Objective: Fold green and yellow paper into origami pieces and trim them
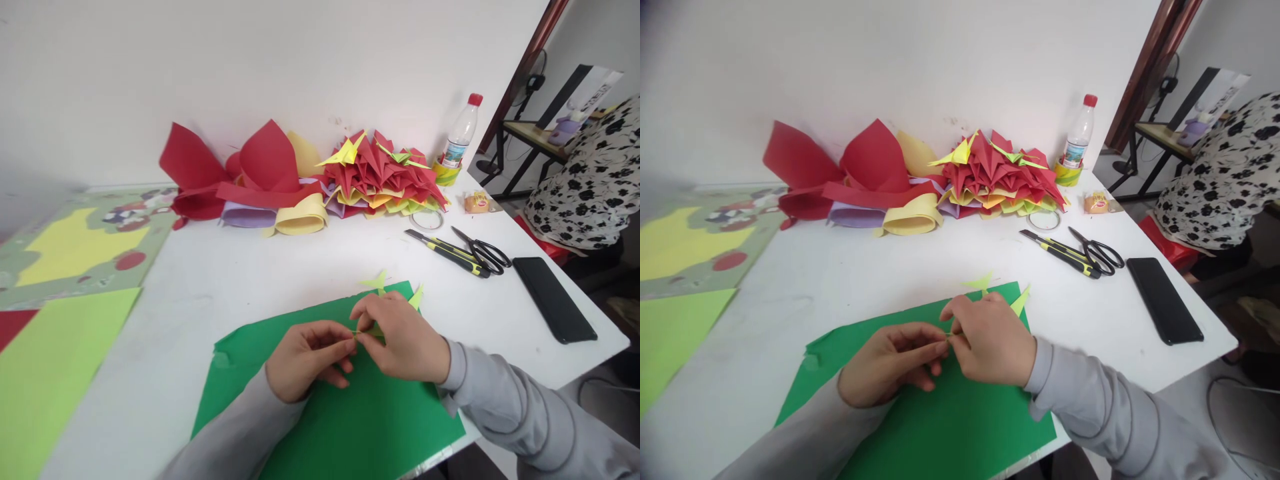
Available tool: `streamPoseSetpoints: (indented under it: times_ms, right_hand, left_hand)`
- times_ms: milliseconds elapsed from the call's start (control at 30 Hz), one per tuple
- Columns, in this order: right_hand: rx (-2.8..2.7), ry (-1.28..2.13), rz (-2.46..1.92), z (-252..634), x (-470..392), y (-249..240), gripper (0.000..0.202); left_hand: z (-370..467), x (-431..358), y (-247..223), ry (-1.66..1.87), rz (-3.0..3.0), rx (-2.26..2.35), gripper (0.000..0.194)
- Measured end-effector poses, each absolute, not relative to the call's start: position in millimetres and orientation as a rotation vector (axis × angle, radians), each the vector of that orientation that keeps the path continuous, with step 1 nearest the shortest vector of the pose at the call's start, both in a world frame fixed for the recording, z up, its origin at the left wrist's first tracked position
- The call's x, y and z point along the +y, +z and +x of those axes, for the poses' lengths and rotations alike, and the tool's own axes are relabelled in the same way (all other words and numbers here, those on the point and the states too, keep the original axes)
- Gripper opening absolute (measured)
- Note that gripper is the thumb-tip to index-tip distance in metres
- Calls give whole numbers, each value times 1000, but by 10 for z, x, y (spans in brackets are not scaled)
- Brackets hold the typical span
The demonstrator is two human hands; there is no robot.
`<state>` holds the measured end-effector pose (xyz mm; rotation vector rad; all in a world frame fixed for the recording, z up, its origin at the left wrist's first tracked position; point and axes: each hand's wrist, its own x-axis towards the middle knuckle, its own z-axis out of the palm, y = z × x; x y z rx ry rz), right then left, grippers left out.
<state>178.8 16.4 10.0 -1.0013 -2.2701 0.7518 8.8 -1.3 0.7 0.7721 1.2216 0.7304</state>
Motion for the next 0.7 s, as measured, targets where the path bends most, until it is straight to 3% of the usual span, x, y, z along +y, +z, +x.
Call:
streamPoseSetpoints:
  times_ms: [333, 700]
  right_hand:
    - [-2275, 761, -993, 1785, 179, 83, 23]
    - [-2368, 778, -940, 1785, 159, 101, 26]
  left_hand:
    - [88, -20, 18, 739, 801, 1245, 32]
    - [65, -7, 46, 622, 849, 1248, 18]
